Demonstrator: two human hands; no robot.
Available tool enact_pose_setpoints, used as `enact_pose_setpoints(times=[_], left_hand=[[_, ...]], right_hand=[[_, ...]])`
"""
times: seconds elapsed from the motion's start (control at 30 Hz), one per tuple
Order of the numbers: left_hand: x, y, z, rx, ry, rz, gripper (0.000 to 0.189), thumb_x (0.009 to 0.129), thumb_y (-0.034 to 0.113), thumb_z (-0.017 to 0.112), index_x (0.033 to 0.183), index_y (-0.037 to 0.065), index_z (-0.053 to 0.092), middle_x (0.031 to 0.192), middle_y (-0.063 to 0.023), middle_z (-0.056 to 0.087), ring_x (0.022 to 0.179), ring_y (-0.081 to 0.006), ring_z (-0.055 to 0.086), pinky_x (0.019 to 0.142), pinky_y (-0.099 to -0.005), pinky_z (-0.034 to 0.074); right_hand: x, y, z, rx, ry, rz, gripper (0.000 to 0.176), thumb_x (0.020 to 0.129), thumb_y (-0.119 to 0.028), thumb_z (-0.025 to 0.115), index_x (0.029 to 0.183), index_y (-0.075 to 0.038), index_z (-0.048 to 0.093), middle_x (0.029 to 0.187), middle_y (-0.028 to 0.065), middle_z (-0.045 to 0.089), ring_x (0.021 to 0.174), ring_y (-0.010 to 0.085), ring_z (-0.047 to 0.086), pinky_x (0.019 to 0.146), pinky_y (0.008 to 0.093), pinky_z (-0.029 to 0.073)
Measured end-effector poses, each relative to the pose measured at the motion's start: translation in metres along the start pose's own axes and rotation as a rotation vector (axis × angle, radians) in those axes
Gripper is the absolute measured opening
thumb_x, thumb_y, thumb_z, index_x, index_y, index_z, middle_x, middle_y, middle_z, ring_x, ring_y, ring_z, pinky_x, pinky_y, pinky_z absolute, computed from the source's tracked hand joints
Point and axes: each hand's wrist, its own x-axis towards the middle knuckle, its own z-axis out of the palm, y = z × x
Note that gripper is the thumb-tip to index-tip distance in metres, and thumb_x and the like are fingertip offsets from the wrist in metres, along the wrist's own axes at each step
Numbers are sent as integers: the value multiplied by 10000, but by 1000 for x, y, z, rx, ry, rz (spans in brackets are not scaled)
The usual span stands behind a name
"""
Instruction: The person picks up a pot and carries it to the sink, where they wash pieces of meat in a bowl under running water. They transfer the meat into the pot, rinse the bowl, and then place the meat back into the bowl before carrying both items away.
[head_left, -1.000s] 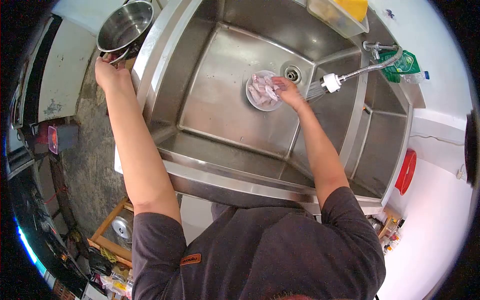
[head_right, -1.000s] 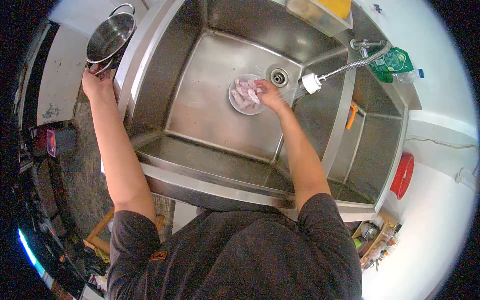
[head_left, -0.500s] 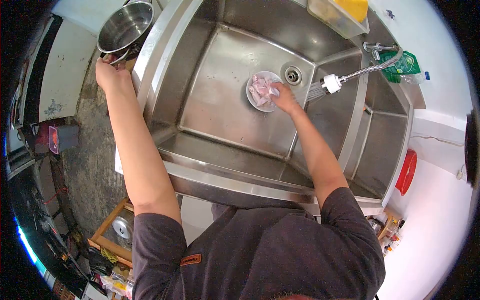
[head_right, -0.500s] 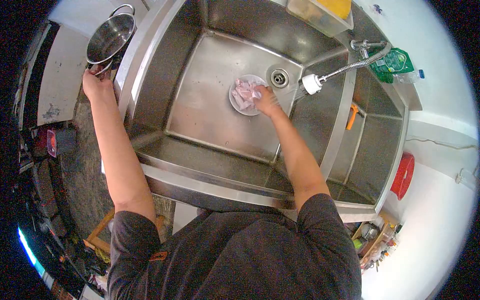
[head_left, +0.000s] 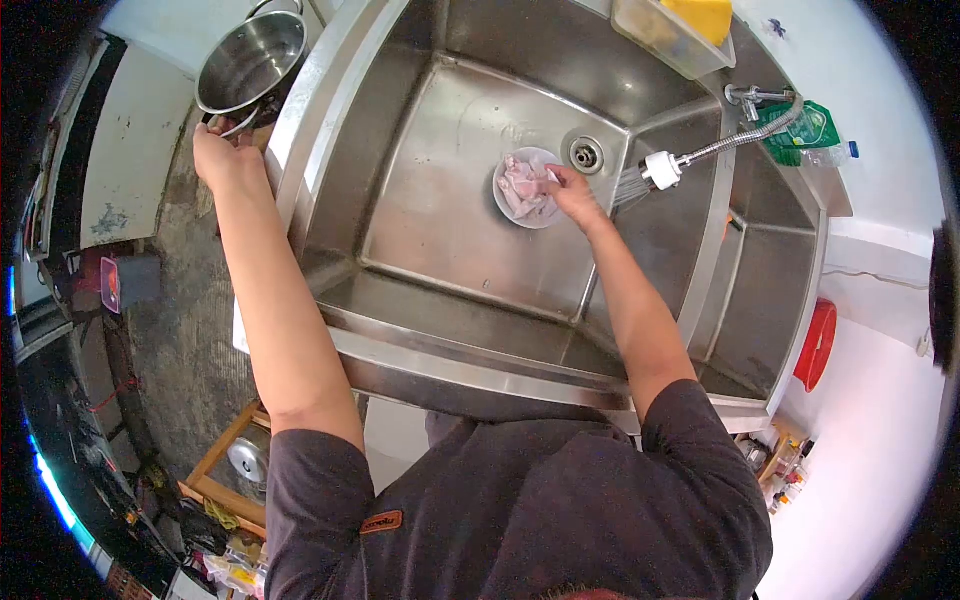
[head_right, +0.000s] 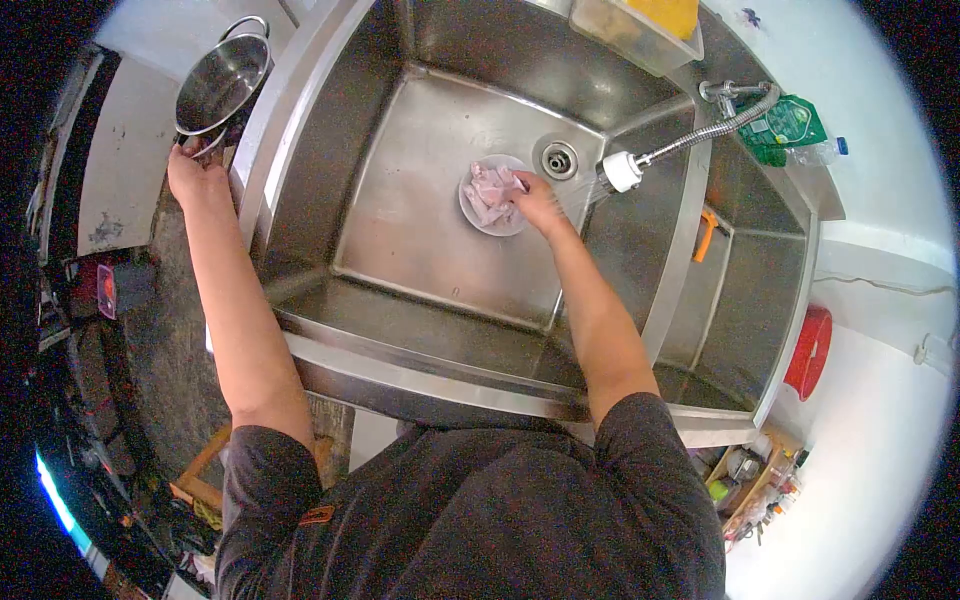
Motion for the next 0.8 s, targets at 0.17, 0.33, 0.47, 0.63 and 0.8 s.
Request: enact_pose_setpoints(times=[0.17,0.33,0.47,0.63,0.8], left_hand=[[14,-5,-6,-14,-40,-3,214,964,205,461,795,82,415,844,-71,488,824,-216,513,738,-404,477],[3,-1,-3,-1,-37,-1,208,962,191,453,815,57,389,903,-102,496,818,-238,527,763,-433,524],[12,-6,-5,-46,-73,-3,188,943,184,467,841,47,388,962,-141,528,882,-266,553,792,-445,511],[15,-9,-12,-9,-55,-17,179,947,210,461,900,37,446,935,-91,524,836,-230,541,770,-403,479],[1,-3,-3,-49,-68,-14,202,959,237,459,935,37,474,886,-58,517,833,-203,538,760,-373,462]], right_hand=[[-22,-39,-10,415,161,267,288,899,-191,597,1125,-15,581,970,126,666,648,116,587,496,251,441],[-28,-59,-27,408,-11,432,240,955,-266,533,1024,-39,571,701,30,569,476,74,424,381,218,316],[-30,-54,-37,751,-219,570,249,970,-289,505,1041,-55,551,605,-43,414,458,53,371,363,209,249],[-46,-60,-43,750,-220,486,288,978,-310,469,1065,-50,557,638,-52,401,467,51,342,374,218,235],[-47,-43,-43,708,-169,627,243,966,-252,480,1102,-65,556,700,-43,447,498,63,367,394,237,264]])
